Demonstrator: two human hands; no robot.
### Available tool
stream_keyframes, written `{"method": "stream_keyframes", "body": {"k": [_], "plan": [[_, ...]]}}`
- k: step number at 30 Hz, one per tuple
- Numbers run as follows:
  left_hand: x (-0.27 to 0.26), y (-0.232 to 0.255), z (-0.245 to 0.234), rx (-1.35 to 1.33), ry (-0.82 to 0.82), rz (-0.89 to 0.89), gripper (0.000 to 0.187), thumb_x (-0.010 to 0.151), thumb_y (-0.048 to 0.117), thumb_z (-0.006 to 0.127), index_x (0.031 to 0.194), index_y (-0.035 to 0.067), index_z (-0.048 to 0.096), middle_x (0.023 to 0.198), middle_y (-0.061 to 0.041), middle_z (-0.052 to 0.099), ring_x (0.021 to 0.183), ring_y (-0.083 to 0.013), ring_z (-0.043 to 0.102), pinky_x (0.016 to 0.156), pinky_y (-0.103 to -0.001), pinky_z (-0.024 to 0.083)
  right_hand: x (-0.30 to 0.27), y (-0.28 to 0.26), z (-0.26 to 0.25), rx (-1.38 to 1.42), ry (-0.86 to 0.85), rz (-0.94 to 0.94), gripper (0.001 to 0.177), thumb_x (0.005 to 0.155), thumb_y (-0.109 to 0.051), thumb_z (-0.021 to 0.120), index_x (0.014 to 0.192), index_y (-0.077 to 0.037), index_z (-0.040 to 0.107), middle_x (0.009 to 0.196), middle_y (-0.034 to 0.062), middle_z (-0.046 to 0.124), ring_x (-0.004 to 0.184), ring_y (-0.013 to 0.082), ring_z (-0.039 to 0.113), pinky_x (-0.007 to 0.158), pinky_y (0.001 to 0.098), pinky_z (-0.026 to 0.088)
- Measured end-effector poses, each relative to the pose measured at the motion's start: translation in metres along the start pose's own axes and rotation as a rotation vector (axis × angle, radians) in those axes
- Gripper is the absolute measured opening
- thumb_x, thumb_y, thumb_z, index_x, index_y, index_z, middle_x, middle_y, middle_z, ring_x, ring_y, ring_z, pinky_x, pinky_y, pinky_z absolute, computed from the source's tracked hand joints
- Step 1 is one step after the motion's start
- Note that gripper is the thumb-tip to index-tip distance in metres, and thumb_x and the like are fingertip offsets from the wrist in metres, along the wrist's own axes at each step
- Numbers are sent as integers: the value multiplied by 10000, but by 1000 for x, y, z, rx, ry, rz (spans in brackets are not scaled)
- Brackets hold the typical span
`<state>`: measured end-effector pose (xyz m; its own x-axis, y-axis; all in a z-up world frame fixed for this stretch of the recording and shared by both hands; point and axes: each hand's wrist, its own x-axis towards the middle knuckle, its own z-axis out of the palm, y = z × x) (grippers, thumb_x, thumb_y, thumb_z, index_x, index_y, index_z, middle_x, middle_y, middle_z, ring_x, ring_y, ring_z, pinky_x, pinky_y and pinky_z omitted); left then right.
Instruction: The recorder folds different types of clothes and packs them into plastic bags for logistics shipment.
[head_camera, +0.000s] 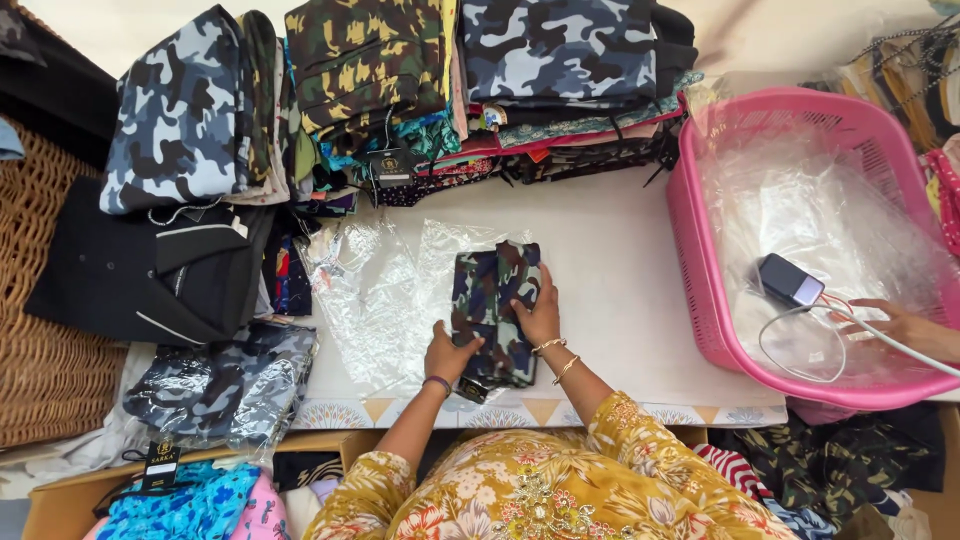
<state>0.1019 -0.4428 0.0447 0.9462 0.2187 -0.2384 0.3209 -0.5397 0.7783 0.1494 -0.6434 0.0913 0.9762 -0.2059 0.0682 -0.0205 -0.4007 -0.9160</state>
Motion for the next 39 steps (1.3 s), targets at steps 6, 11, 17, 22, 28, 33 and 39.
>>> {"method": "stream_keyframes", "body": {"k": [6,11,17,22,28,33,39], "plan": [[5,3,32,-97,-286,82,762,717,382,804,1320,-19,566,1282,-266,657,1196,-402,658,1021,-422,521,-6,-17,1,-590,-245,138,460,898,-436,616,1326,-298,710,1568,167,451,1291,389,596,988,453,542],[-20,46,30,76,-329,316,913,784,312,854,1470,-17,350,1408,-299,441,1279,-481,476,1067,-496,417,17,-29,2,-596,-629,322,964,755,-863,546,1384,-141,663,1545,355,321,1354,553,420,1148,514,385],[-30,29,34,-653,-205,-20,870,758,261,789,1473,58,336,1398,-215,503,1310,-395,506,1061,-456,451,13,-31,-1,-565,-644,366,1177,610,-909,587,1463,-99,557,1625,281,217,1403,556,350,1182,521,330],[-26,7,62,-360,-178,-148,645,814,281,819,1349,64,530,1296,-172,630,1277,-328,544,1059,-407,458,9,-23,-1,-533,-605,333,1194,605,-917,604,1476,-100,554,1644,280,182,1441,551,290,1206,502,294],[-44,60,41,-436,-413,217,953,737,380,788,1448,-49,319,1418,-282,462,1340,-429,473,1121,-458,407,14,1,-1,-544,-629,290,1296,523,-873,710,1542,-115,447,1655,262,166,1470,523,247,1205,521,271],[-74,70,39,128,-768,592,958,901,418,747,1495,-138,242,1531,-420,227,1412,-558,304,1203,-513,316,16,8,-22,-482,-604,295,1205,470,-615,907,1503,-237,416,1471,255,359,1266,445,560,1097,404,481],[-42,15,5,94,-663,646,524,999,211,550,1505,81,507,1521,-186,556,1393,-353,517,1212,-437,397,11,59,-39,-569,-473,-43,847,662,-338,875,1443,-198,579,1305,195,604,1102,355,659,917,411,556]]}}
